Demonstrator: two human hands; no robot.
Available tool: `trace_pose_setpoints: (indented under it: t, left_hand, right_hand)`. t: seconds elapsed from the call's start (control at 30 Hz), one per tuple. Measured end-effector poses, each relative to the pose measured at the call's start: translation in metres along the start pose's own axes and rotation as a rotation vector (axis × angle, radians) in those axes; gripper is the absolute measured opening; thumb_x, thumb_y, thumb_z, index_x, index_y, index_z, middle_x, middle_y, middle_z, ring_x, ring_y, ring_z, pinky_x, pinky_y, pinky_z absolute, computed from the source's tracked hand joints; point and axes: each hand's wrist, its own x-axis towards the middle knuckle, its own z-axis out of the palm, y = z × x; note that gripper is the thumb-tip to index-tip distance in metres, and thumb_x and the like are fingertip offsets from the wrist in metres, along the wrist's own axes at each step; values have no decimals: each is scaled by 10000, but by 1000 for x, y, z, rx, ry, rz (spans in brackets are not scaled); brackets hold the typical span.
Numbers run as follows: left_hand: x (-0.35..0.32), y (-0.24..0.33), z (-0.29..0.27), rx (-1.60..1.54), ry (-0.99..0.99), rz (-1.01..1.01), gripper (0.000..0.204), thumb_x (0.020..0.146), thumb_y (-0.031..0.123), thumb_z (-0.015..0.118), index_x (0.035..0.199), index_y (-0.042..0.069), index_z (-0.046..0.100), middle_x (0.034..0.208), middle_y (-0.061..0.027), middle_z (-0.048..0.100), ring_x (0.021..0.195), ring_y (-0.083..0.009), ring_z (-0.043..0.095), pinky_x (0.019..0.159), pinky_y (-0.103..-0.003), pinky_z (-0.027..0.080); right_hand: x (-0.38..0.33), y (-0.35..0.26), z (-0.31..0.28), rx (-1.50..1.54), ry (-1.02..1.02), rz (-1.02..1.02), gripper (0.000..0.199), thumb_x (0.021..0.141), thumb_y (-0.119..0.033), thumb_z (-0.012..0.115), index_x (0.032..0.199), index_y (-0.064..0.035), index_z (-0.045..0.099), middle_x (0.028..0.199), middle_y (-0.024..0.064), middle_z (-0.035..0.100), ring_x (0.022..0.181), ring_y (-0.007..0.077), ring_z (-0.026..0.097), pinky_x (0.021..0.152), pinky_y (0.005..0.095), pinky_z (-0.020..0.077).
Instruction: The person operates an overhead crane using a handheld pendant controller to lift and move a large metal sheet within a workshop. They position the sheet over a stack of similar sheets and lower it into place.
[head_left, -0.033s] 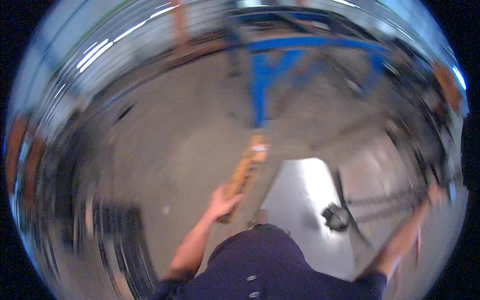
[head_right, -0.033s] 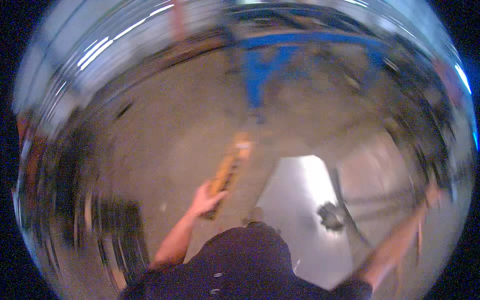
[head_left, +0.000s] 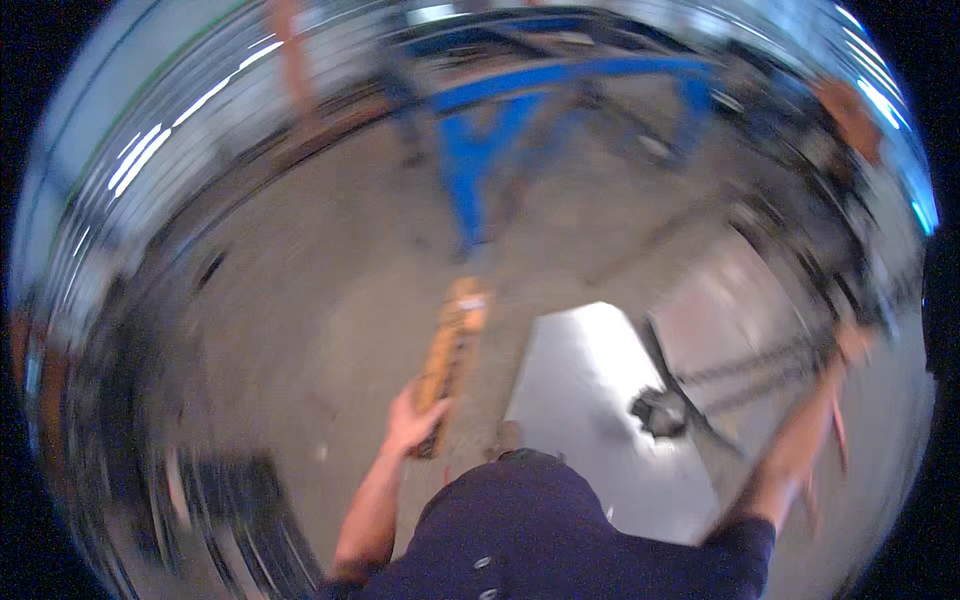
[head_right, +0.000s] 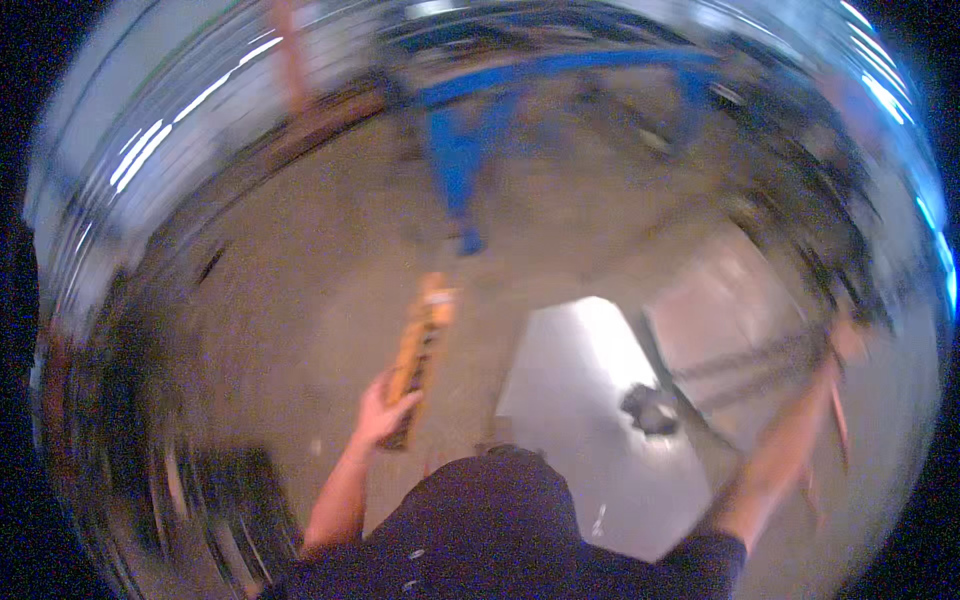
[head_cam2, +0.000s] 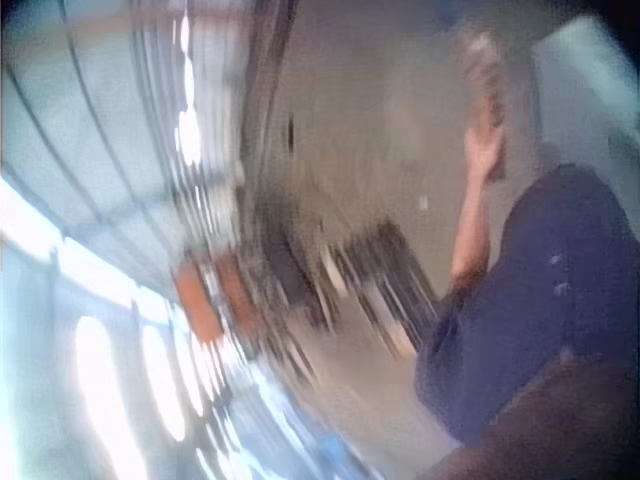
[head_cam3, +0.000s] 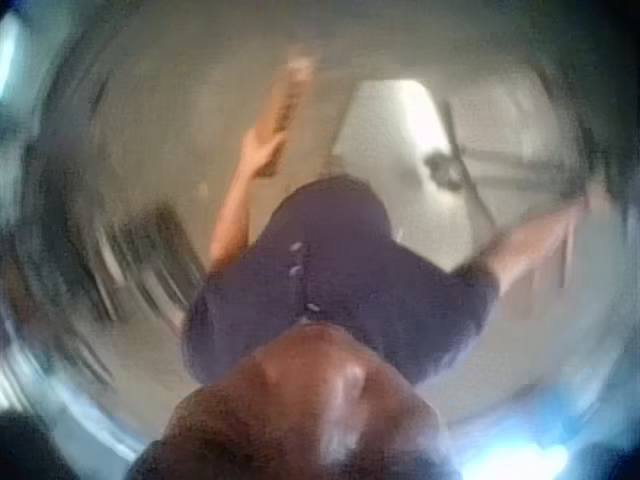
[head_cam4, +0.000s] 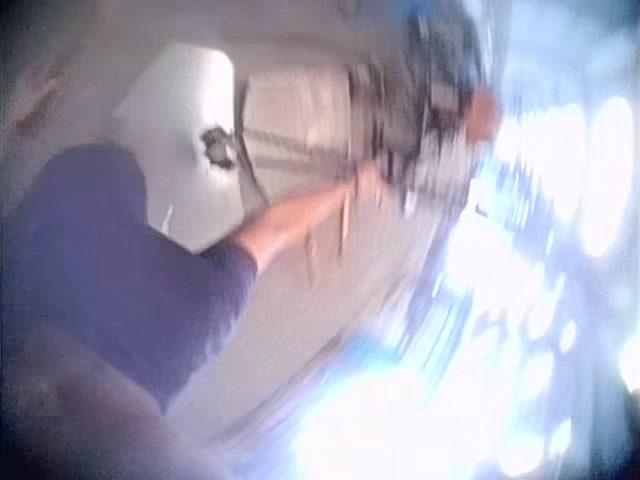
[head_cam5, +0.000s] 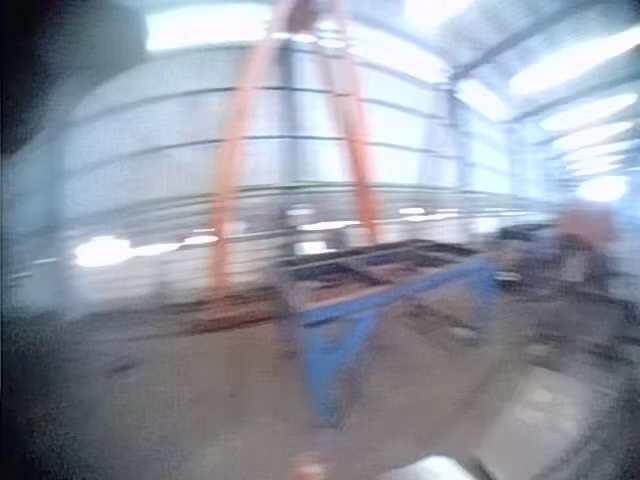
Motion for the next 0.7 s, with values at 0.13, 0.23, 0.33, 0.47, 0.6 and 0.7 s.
trace_pose_setpoints:
  t: [0.13,0.23,0.33,0.47,0.6,0.7]
  left_hand:
    - [69,4,10,-105,-105,53,604,775,90,755,1265,-73,443,1087,-131,617,997,-200,600,893,-344,479]
    - [101,-24,10,-183,-163,37,583,772,64,749,1257,-58,450,1076,-114,619,988,-198,598,889,-345,476]
    - [144,-34,15,-163,-306,64,588,766,56,752,1261,-48,451,1077,-112,620,994,-202,599,892,-346,474]
    - [168,-112,8,-115,-442,117,629,739,26,765,1273,-47,440,1086,-124,626,998,-224,614,899,-358,482]
    - [239,-180,-43,6,-728,96,686,711,24,790,1289,-51,428,1097,-140,630,988,-227,626,888,-359,498]
    - [271,-177,-76,123,-904,127,739,697,60,813,1307,-58,413,1100,-143,631,986,-219,626,890,-354,497]
  right_hand:
    - [-33,8,-14,-74,-2,202,828,727,-459,739,1294,54,422,1186,283,573,1076,414,577,910,443,461]
    - [-71,1,-45,-54,6,255,824,742,-470,724,1303,56,427,1215,291,568,1103,426,571,943,425,455]
    - [-137,33,-59,229,12,202,662,760,-339,726,1243,36,473,1153,254,578,1078,387,558,938,454,436]
    - [-431,51,-78,119,-347,385,692,799,-364,656,1309,57,453,1274,273,517,1194,381,495,1027,452,384]
    - [-892,-25,-162,-192,-895,728,415,860,-356,579,1055,8,623,863,163,670,766,272,658,661,416,535]
    - [-1091,-154,-272,5,-1163,1195,388,866,-319,573,1096,-8,602,903,149,665,786,257,655,651,404,533]
